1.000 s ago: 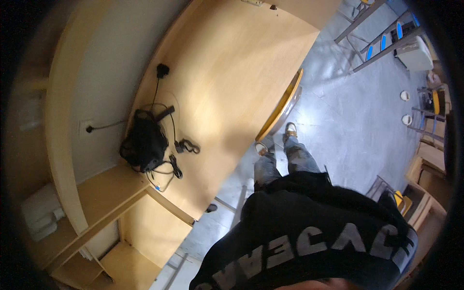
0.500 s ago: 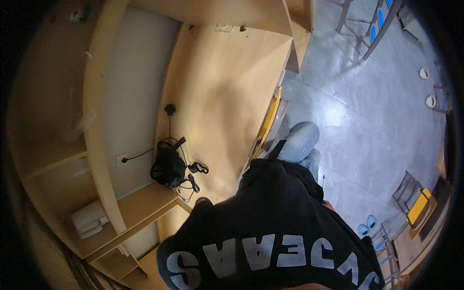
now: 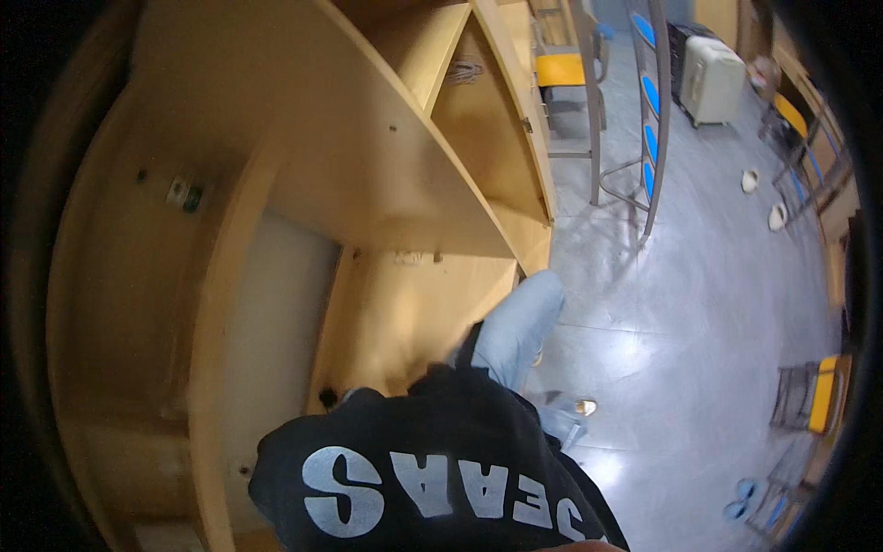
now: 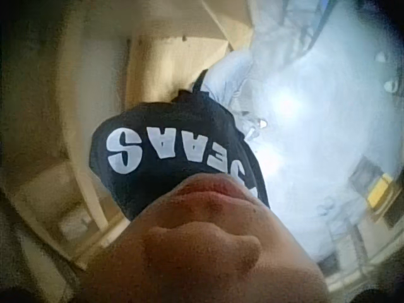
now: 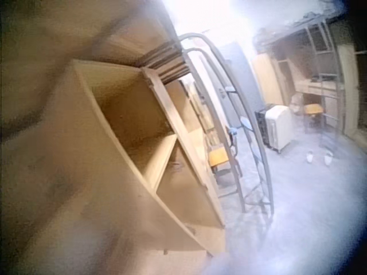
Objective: The person uses a screwdriver to tighten screws on a wooden bunk bed frame, working on both a side rail and a vertical post.
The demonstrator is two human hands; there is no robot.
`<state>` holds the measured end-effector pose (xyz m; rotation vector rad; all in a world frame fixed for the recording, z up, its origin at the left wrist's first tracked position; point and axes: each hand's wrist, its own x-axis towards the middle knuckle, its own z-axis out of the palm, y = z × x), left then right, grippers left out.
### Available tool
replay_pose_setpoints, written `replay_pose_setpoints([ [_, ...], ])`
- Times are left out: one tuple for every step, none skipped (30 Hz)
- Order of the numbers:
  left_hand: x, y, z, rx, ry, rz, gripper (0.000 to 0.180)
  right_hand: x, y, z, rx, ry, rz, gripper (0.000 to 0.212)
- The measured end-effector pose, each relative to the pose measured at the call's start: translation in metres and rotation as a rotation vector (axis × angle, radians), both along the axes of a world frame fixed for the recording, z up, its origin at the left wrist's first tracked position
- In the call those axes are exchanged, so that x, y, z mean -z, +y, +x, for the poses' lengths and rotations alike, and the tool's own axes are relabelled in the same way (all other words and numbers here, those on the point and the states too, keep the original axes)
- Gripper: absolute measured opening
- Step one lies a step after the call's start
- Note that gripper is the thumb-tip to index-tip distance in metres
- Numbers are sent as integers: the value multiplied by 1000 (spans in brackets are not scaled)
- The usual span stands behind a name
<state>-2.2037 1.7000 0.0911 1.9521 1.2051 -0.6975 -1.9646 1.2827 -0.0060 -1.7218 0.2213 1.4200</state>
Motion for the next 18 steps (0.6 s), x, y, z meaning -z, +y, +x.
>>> replay_pose_setpoints([
  [3, 37, 14, 52, 1, -16, 42, -11, 18, -4, 44, 10, -36, 13],
  [2, 73, 25, 119, 5, -28, 42, -19, 35, -18, 104, 25, -65, 13],
  [3, 124, 46, 206, 1, -11, 42, -22, 57, -30, 177, 37, -77, 13],
  [11, 158, 64, 286, -4, -24, 42, -32, 67, -47, 241, 47, -118, 12],
  [16, 192, 84, 371, -16, -34, 42, -38, 82, -69, 317, 52, -140, 12],
  [20, 216, 97, 445, -17, -51, 42, -48, 88, -95, 384, 63, -174, 12],
  [25, 234, 111, 518, -21, -66, 43, -57, 97, -117, 442, 70, -195, 11],
  [26, 257, 121, 600, -19, -72, 43, -63, 113, -141, 504, 78, -211, 11],
  [25, 274, 126, 663, -20, -84, 43, -67, 124, -161, 549, 76, -226, 11],
  [27, 290, 132, 721, -13, -93, 43, -70, 138, -181, 594, 82, -238, 11],
  [29, 302, 141, 776, 0, -105, 43, -74, 147, -200, 632, 93, -250, 10],
  [32, 310, 151, 834, 4, -104, 43, -80, 157, -214, 678, 90, -266, 10],
  [35, 318, 164, 891, -6, -90, 43, -81, 170, -223, 718, 77, -256, 10],
  [38, 326, 173, 963, -14, -75, 43, -79, 184, -243, 771, 78, -254, 10],
  [41, 324, 180, 1027, -35, -67, 43, -79, 191, -257, 810, 76, -259, 9],
  [42, 324, 187, 1096, -60, -51, 43, -78, 200, -273, 851, 77, -255, 9],
  [41, 322, 193, 1158, -77, -31, 43, -77, 208, -286, 885, 88, -247, 9],
  [41, 313, 224, 1268, -96, -9, 44, -78, 222, -303, 974, 103, -240, 9],
])
